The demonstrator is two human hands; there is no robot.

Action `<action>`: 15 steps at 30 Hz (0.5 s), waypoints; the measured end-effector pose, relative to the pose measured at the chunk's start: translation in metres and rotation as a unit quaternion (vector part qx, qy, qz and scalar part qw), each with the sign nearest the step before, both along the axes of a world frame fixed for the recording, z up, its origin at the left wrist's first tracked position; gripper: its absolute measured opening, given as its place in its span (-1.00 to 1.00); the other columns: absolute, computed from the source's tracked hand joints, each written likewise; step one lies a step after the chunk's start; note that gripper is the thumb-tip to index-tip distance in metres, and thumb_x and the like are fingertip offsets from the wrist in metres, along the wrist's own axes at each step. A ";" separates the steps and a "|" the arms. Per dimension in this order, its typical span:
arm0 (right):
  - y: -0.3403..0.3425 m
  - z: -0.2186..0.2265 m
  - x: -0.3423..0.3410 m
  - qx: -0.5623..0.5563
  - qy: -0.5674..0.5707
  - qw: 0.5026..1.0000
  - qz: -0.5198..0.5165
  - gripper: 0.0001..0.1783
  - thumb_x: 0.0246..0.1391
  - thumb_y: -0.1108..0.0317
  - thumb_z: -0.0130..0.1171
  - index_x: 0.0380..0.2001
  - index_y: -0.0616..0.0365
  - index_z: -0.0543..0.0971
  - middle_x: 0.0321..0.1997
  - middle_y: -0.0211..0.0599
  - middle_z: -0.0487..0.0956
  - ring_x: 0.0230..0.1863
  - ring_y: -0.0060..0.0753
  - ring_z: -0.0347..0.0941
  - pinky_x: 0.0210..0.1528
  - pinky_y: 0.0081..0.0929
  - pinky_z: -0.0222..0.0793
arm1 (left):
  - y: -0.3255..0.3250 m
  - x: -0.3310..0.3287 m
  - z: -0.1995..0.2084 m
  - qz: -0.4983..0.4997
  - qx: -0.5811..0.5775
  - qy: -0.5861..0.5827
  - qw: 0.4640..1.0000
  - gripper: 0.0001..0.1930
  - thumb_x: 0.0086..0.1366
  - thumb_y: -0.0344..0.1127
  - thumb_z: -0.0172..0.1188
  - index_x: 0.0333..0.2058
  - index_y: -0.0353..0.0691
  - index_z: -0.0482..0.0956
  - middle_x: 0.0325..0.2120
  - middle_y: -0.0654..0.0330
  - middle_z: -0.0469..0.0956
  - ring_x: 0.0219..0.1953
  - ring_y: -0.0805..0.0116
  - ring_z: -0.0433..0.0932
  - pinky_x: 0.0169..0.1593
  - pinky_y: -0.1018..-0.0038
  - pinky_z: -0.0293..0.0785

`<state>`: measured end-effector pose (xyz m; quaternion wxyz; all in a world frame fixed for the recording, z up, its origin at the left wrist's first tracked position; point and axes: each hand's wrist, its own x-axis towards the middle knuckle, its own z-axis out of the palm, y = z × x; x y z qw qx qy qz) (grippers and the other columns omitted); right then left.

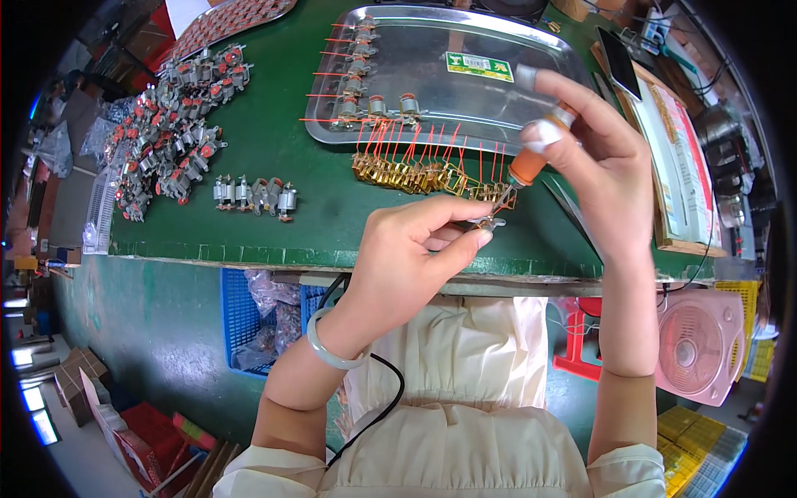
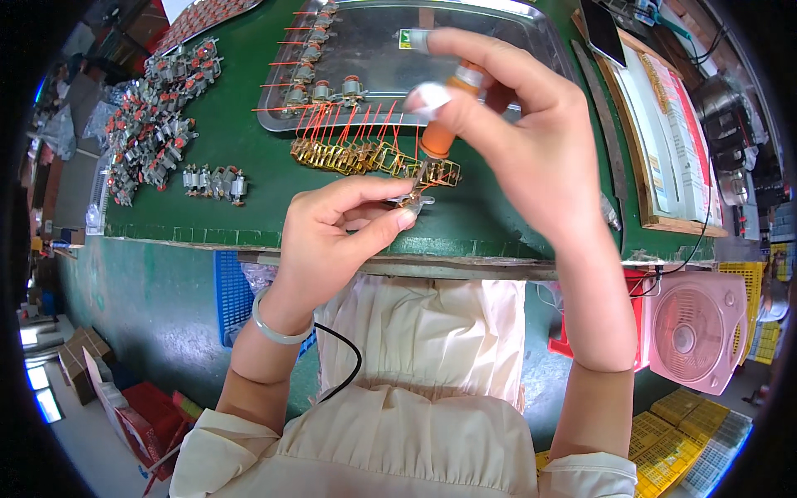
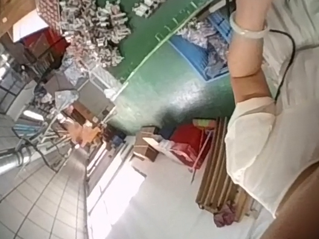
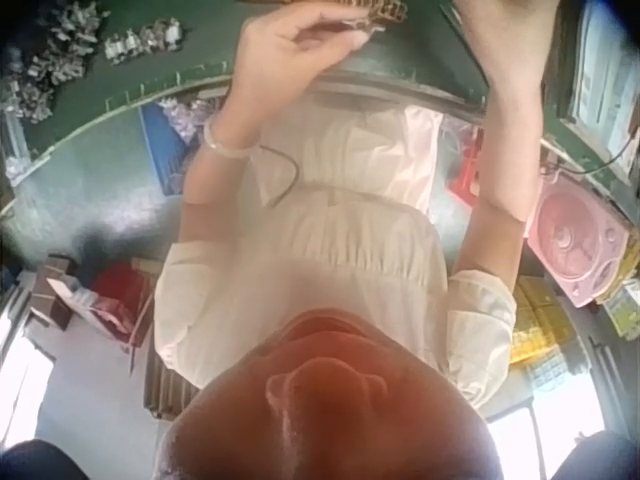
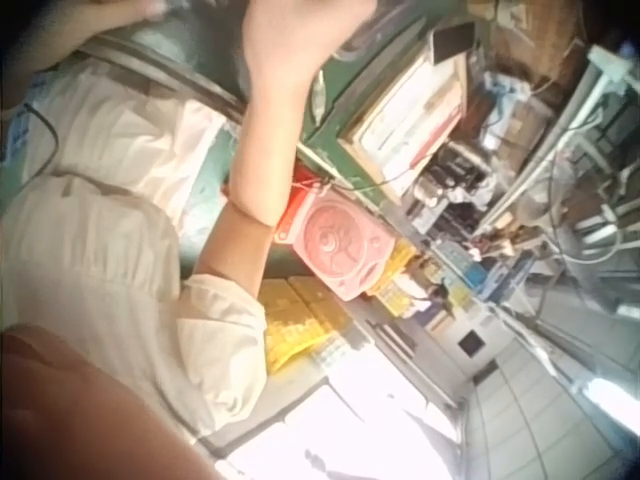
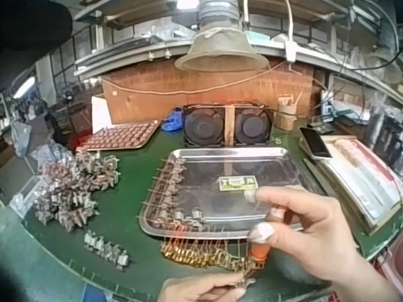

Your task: Assembling electronic components by attaching wires and tightening screws using a screwdriver.

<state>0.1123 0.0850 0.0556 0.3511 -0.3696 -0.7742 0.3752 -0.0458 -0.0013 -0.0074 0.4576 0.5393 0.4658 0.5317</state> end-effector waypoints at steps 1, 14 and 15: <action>0.002 -0.003 -0.001 -0.047 0.119 0.990 0.057 -0.58 0.00 0.41 0.02 -0.01 0.29 0.36 -0.23 -0.23 0.49 -0.20 -0.47 0.41 -0.07 -0.55 0.28 | 0.001 0.000 -0.001 0.001 0.007 0.002 1.000 -0.75 0.03 -0.58 0.17 -0.24 -0.39 0.50 -0.40 0.18 0.55 -0.37 0.57 0.50 -0.27 0.67 0.45; 0.012 0.010 0.013 -0.124 0.136 0.961 0.205 -0.55 0.00 0.35 0.07 -0.03 0.30 0.32 -0.11 -0.10 0.45 -0.09 -0.39 0.39 -0.01 -0.49 0.25 | 0.001 0.001 0.000 0.003 0.019 0.009 1.000 -0.75 0.02 -0.59 0.17 -0.26 -0.38 0.51 -0.41 0.18 0.56 -0.39 0.58 0.50 -0.28 0.67 0.45; 0.015 0.012 0.010 -0.119 0.096 0.975 0.162 -0.63 -0.03 0.30 0.11 -0.16 0.27 0.37 -0.23 -0.14 0.50 -0.20 -0.45 0.43 -0.09 -0.52 0.28 | 0.000 0.001 -0.001 0.002 0.019 0.010 1.000 -0.75 0.02 -0.59 0.17 -0.26 -0.38 0.51 -0.41 0.18 0.56 -0.39 0.58 0.50 -0.28 0.67 0.45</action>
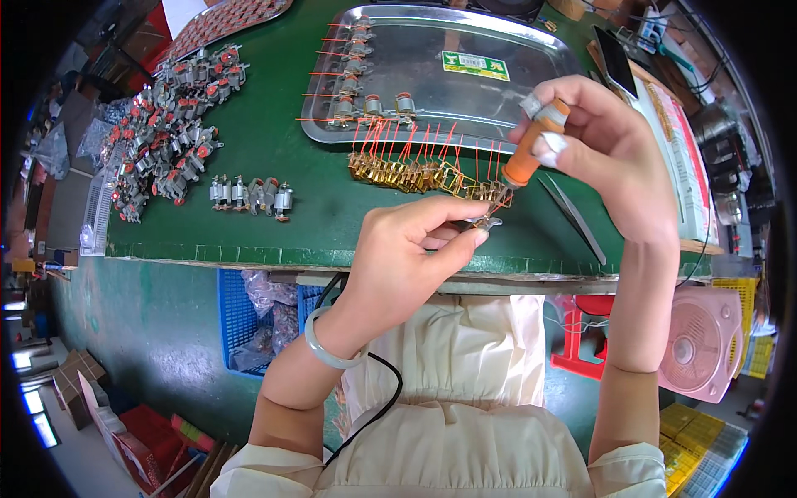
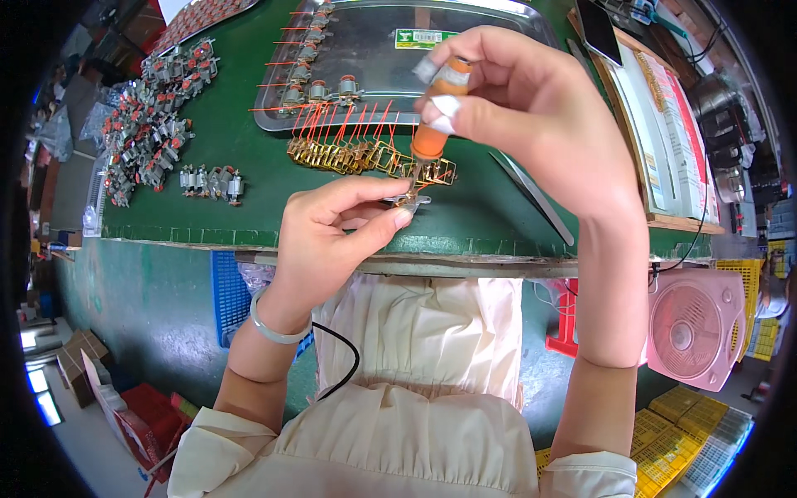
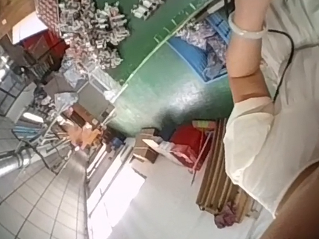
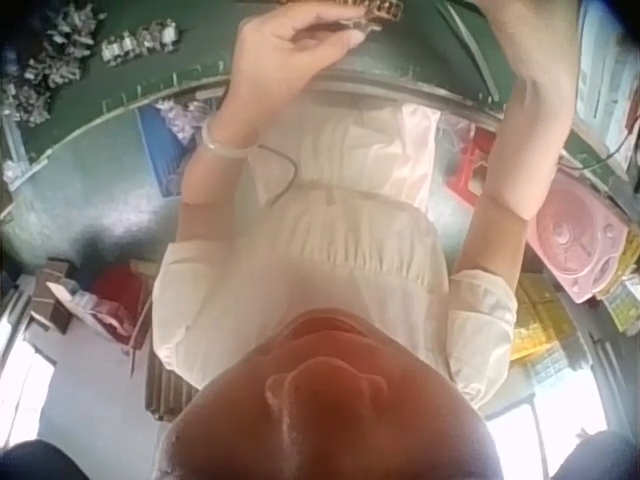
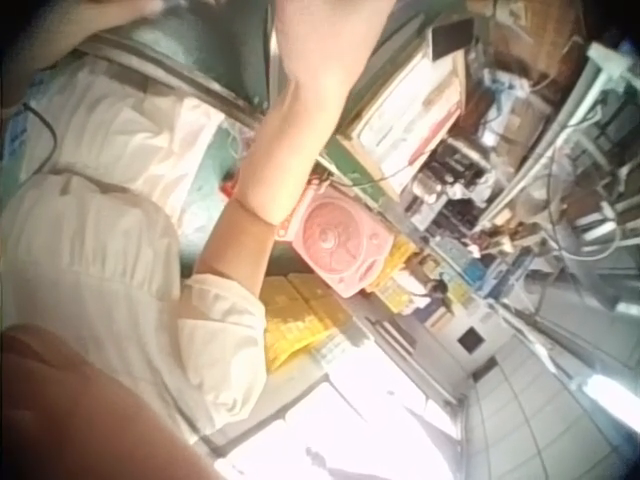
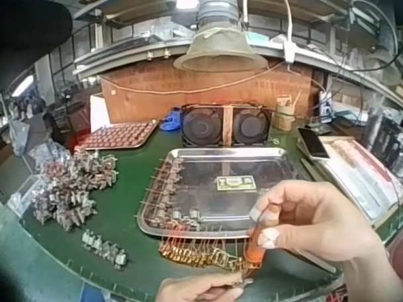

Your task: Assembling electronic components by attaching wires and tightening screws using a screwdriver.

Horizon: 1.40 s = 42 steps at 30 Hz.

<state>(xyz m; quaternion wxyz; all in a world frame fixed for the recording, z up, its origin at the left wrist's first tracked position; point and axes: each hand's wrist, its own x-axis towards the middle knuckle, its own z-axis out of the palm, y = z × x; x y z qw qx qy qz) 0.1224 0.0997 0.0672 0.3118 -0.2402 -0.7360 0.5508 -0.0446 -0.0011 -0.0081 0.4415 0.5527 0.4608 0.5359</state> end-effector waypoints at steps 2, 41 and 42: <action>0.000 -0.001 -0.005 0.009 -0.043 0.998 -0.041 -0.68 -0.05 0.25 0.15 -0.30 0.25 0.41 -0.34 -0.18 0.54 -0.31 -0.50 0.46 -0.18 -0.56 0.32 | -0.001 0.000 -0.001 0.008 0.012 0.014 1.000 -0.75 0.02 -0.58 0.18 -0.25 -0.37 0.51 -0.41 0.18 0.56 -0.39 0.57 0.51 -0.27 0.66 0.45; -0.073 -0.052 -0.009 -0.282 0.284 0.896 -0.194 -0.81 0.00 0.42 0.07 -0.31 0.30 0.39 -0.67 -0.36 0.37 -0.73 -0.67 0.18 -0.73 -0.66 0.17 | -0.002 0.004 0.012 -0.131 -0.056 -0.283 0.949 -0.69 0.19 -0.48 0.02 -0.08 -0.42 0.35 -0.31 0.02 0.49 -0.31 0.28 0.55 -0.25 0.51 0.54; -0.071 -0.053 -0.006 -0.283 0.274 0.900 -0.186 -0.79 0.02 0.40 0.05 -0.29 0.31 0.38 -0.67 -0.34 0.37 -0.73 -0.64 0.19 -0.72 -0.64 0.20 | -0.002 0.004 0.012 -0.130 -0.056 -0.283 0.949 -0.69 0.19 -0.48 0.02 -0.08 -0.42 0.35 -0.31 0.02 0.49 -0.31 0.28 0.55 -0.25 0.51 0.54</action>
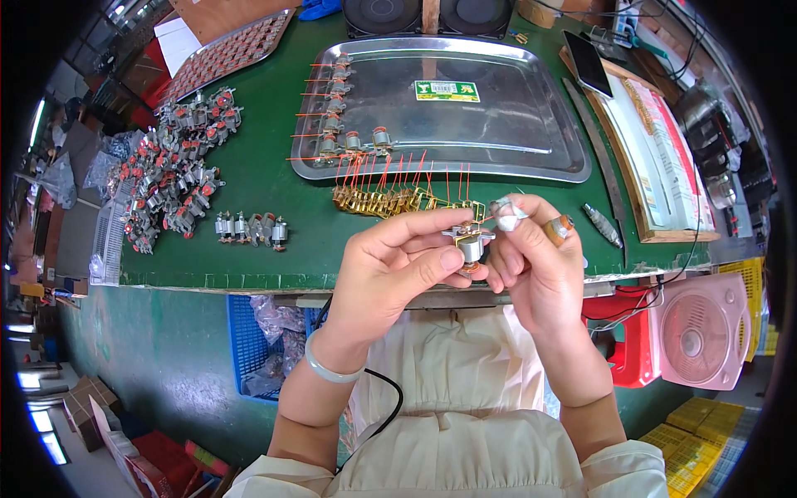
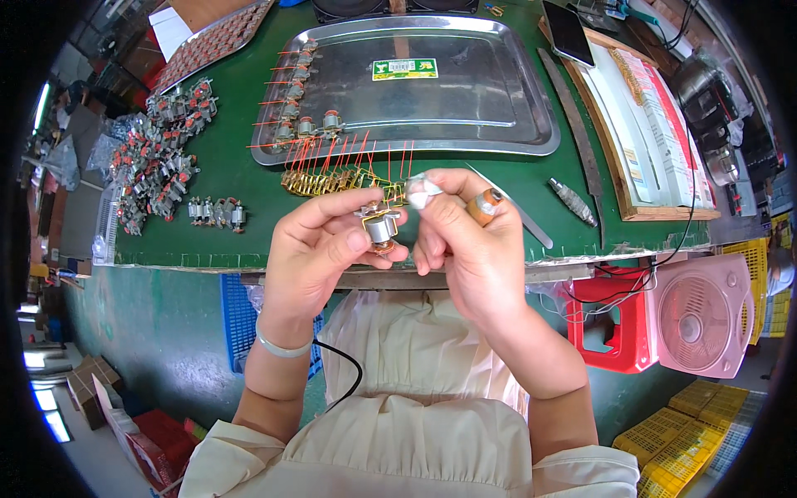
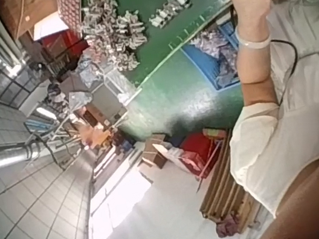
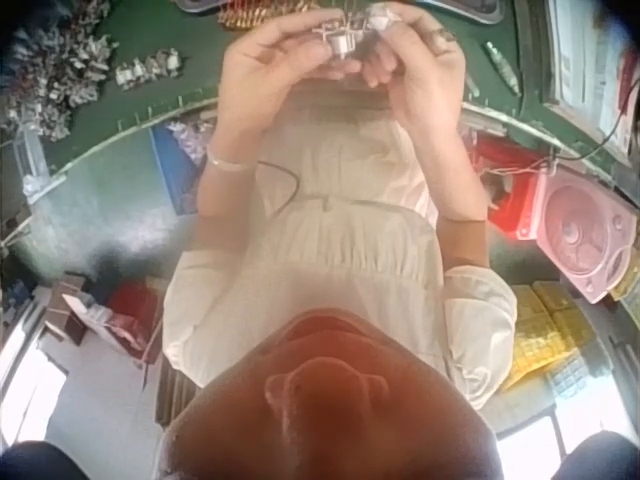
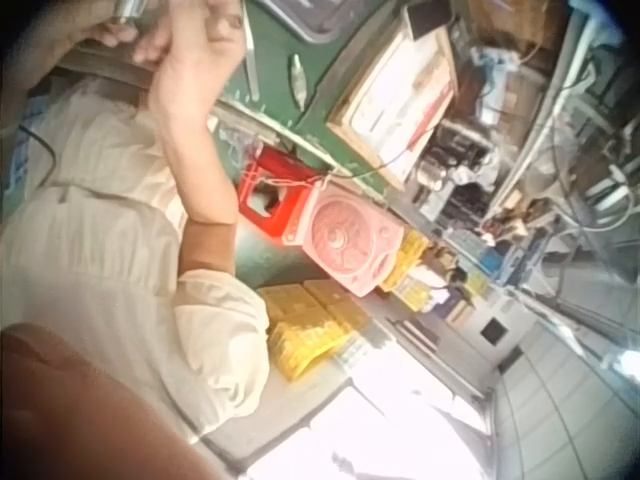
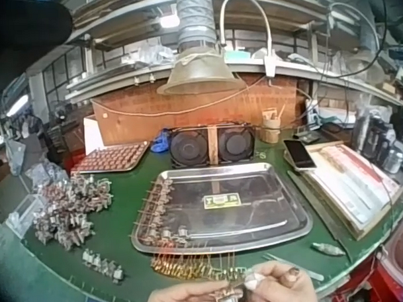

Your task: Assembling electronic components by attaching wires and tightening screws using a screwdriver.

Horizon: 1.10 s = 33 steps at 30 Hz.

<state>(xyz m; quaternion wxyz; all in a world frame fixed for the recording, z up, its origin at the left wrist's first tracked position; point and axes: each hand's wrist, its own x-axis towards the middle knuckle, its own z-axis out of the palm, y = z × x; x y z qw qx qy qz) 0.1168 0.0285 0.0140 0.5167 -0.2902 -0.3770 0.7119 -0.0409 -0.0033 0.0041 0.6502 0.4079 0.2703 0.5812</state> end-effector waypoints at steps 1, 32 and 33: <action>0.001 0.003 0.002 0.010 -0.023 1.000 -0.007 -0.76 0.04 0.36 0.01 -0.28 0.33 0.37 -0.66 -0.32 0.36 -0.72 -0.60 0.22 -0.69 -0.61 0.24 | 0.000 0.000 0.000 0.017 -0.006 0.026 1.000 -0.66 0.17 -0.45 0.05 -0.07 -0.42 0.33 -0.27 -0.04 0.48 -0.33 0.23 0.56 -0.28 0.49 0.55; -0.034 -0.012 0.006 0.073 -0.134 0.988 -0.002 -0.72 0.11 0.37 -0.05 -0.15 0.32 0.39 -0.48 -0.24 0.43 -0.64 -0.63 0.23 -0.60 -0.71 0.17 | 0.001 0.024 -0.001 0.215 -0.022 -0.145 0.966 -0.67 0.23 -0.41 -0.04 -0.02 -0.32 0.26 -0.15 0.06 0.43 -0.18 0.23 0.51 -0.17 0.47 0.51; -0.029 -0.011 0.010 0.064 -0.139 0.987 0.057 -0.65 0.18 0.25 -0.17 -0.10 0.32 0.35 -0.53 -0.31 0.42 -0.70 -0.71 0.19 -0.67 -0.76 0.12 | 0.001 0.024 -0.001 0.214 -0.021 -0.145 0.966 -0.67 0.23 -0.41 -0.04 -0.02 -0.32 0.26 -0.15 0.06 0.43 -0.18 0.23 0.51 -0.17 0.47 0.51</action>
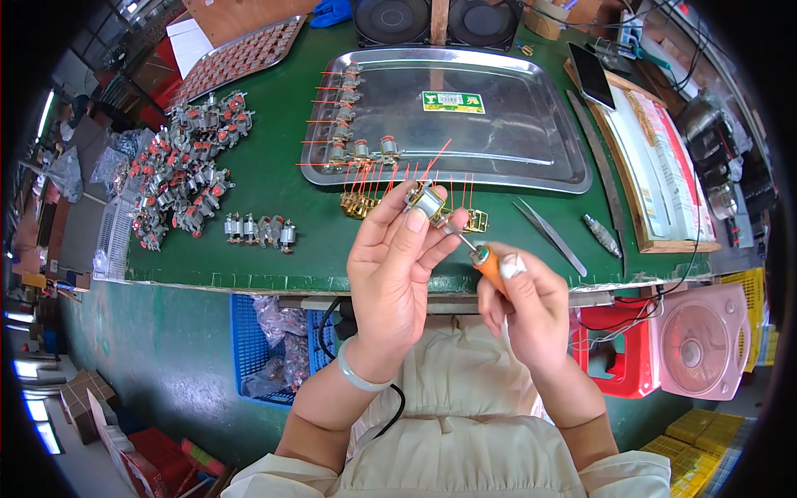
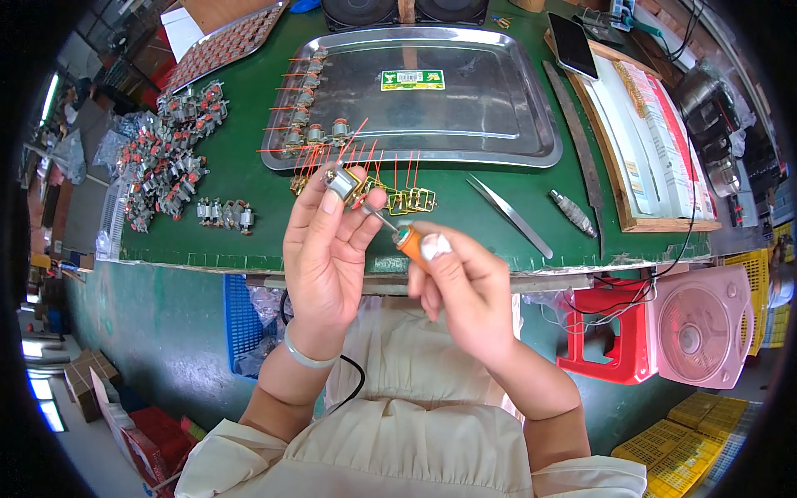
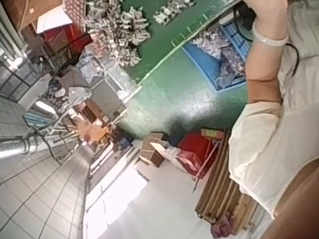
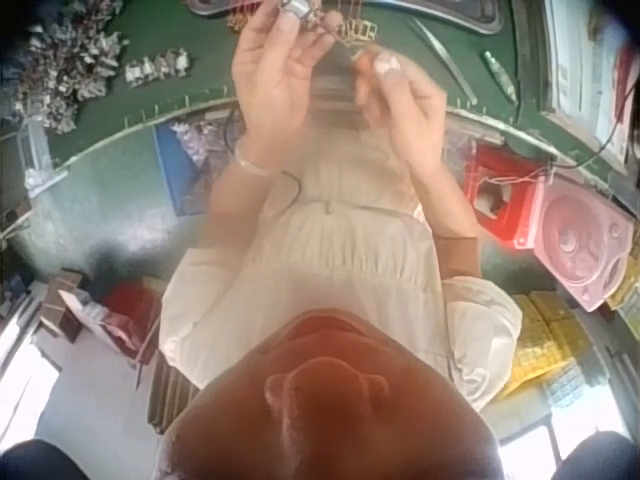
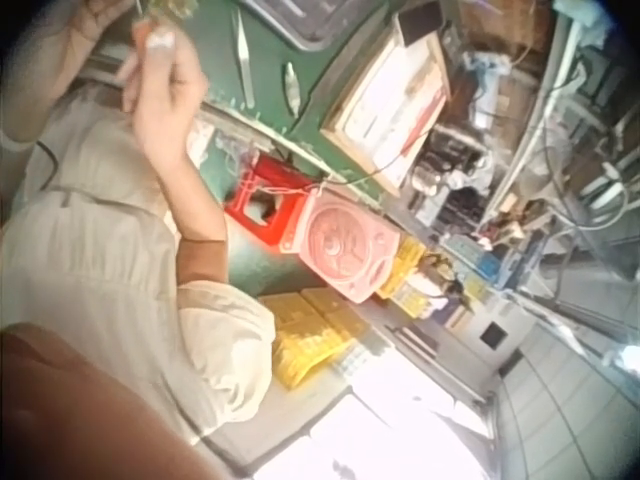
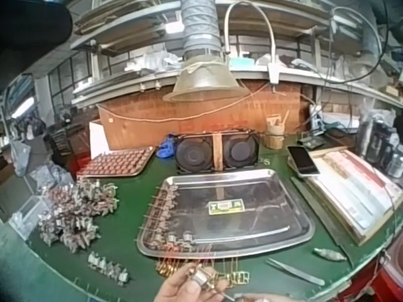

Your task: Assembling electronic components by attaching wires and tightening screws using a screwdriver.

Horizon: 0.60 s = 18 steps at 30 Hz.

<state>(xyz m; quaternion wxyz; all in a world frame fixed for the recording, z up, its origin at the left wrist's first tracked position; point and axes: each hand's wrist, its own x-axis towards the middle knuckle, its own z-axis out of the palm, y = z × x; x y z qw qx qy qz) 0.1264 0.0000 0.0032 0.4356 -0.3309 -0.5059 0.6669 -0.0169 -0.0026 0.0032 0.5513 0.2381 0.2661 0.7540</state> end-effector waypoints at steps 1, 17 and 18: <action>0.002 0.000 0.002 0.001 0.000 1.000 -0.001 -0.65 0.18 0.25 -0.17 -0.10 0.32 0.35 -0.53 -0.31 0.42 -0.70 -0.71 0.19 -0.67 -0.76 0.12 | 0.000 0.000 0.000 0.006 0.004 0.008 1.000 -0.66 0.23 -0.42 -0.03 -0.02 -0.33 0.25 -0.15 0.04 0.43 -0.19 0.21 0.51 -0.17 0.45 0.51; 0.021 0.011 0.007 -0.176 0.091 0.964 0.179 -0.72 0.06 0.25 -0.10 -0.33 0.30 0.33 -0.63 -0.14 0.43 -0.70 -0.51 0.34 -0.67 -0.62 0.25 | -0.002 -0.011 0.004 -0.053 0.024 0.072 0.996 -0.68 0.24 -0.40 -0.04 -0.03 -0.35 0.27 -0.21 -0.01 0.46 -0.21 0.15 0.52 -0.15 0.40 0.50; 0.021 0.007 0.006 -0.112 0.049 0.986 0.117 -0.75 0.03 0.32 -0.07 -0.30 0.29 0.32 -0.64 -0.24 0.40 -0.69 -0.58 0.31 -0.65 -0.67 0.22 | -0.002 -0.011 0.004 -0.054 0.023 0.072 0.996 -0.68 0.24 -0.40 -0.04 -0.03 -0.35 0.27 -0.21 -0.01 0.46 -0.21 0.15 0.52 -0.15 0.40 0.50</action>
